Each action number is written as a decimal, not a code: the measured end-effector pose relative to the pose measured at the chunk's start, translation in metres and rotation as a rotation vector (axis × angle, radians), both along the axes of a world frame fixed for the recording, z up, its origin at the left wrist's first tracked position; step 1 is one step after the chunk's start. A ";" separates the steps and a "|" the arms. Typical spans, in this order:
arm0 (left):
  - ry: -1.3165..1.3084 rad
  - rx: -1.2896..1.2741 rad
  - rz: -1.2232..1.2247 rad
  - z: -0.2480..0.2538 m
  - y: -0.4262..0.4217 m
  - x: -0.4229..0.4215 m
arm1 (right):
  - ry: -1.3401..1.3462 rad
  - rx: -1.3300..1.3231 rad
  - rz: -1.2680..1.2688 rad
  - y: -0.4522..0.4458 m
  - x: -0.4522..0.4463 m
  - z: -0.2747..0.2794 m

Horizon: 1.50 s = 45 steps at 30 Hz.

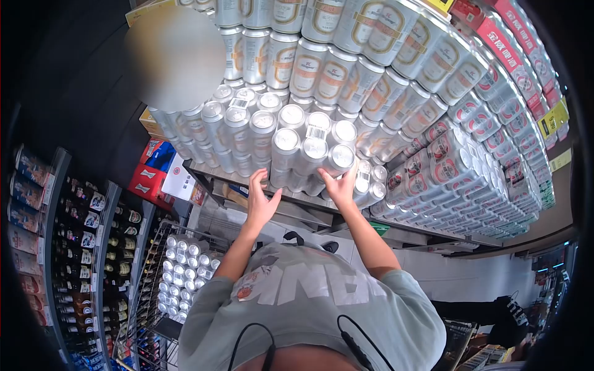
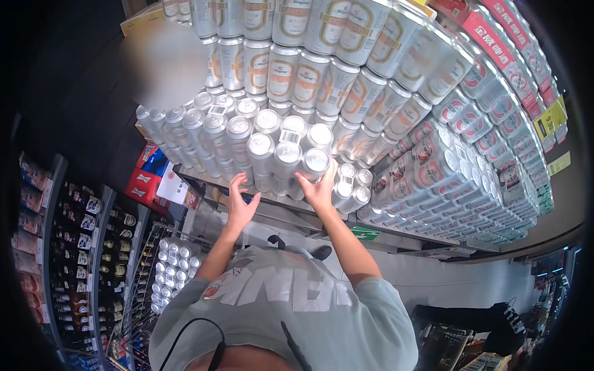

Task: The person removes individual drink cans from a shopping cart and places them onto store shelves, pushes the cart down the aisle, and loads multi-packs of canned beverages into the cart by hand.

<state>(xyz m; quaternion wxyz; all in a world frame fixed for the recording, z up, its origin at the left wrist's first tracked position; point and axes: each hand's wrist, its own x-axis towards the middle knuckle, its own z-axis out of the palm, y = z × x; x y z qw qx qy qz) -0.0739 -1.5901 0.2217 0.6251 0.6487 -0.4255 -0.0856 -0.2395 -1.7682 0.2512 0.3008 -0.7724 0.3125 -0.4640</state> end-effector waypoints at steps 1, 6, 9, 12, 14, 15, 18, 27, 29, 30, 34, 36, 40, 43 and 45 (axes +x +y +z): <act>0.052 -0.037 0.050 0.003 -0.007 0.003 | 0.003 -0.044 -0.004 0.002 -0.001 0.002; 0.064 -0.028 -0.037 0.028 -0.024 0.017 | -0.087 0.002 0.000 0.008 -0.002 -0.008; 0.001 -0.041 -0.068 0.030 -0.032 0.030 | -0.122 0.036 -0.021 0.012 -0.001 -0.015; 0.051 -0.057 -0.097 0.031 -0.036 0.033 | -0.034 -0.031 -0.070 0.018 -0.006 -0.008; 0.032 -0.018 -0.077 0.041 -0.034 0.029 | -0.048 -0.111 -0.079 0.022 -0.007 -0.008; 0.024 0.003 -0.067 0.043 -0.032 0.027 | -0.055 -0.150 -0.084 0.025 -0.007 -0.008; -0.039 -0.036 0.022 0.044 -0.035 0.024 | -0.050 -0.150 -0.096 0.035 -0.008 -0.007; -0.026 -0.088 -0.035 0.019 -0.027 0.027 | 0.131 -0.311 0.006 0.056 -0.027 0.020; -0.160 -0.138 -0.041 0.018 -0.019 0.024 | 0.086 -0.349 0.039 0.056 -0.035 0.026; -0.181 -0.150 -0.034 0.035 -0.006 0.018 | 0.072 -0.342 0.074 0.055 -0.042 0.036; -0.263 -0.087 -0.013 0.058 0.032 -0.001 | 0.159 -0.391 0.258 0.054 -0.062 0.081; -0.084 -0.167 -0.130 0.047 0.036 -0.008 | 0.094 -0.320 0.319 0.063 -0.064 0.090; 0.108 -0.253 -0.203 0.063 0.053 -0.025 | -0.073 -0.161 0.306 0.083 -0.060 0.101; 0.081 -0.300 -0.258 0.093 0.065 -0.024 | -0.232 -0.049 0.287 0.095 -0.064 0.103; 0.020 -0.254 -0.298 0.102 0.076 -0.021 | -0.207 -0.172 0.371 0.093 -0.074 0.108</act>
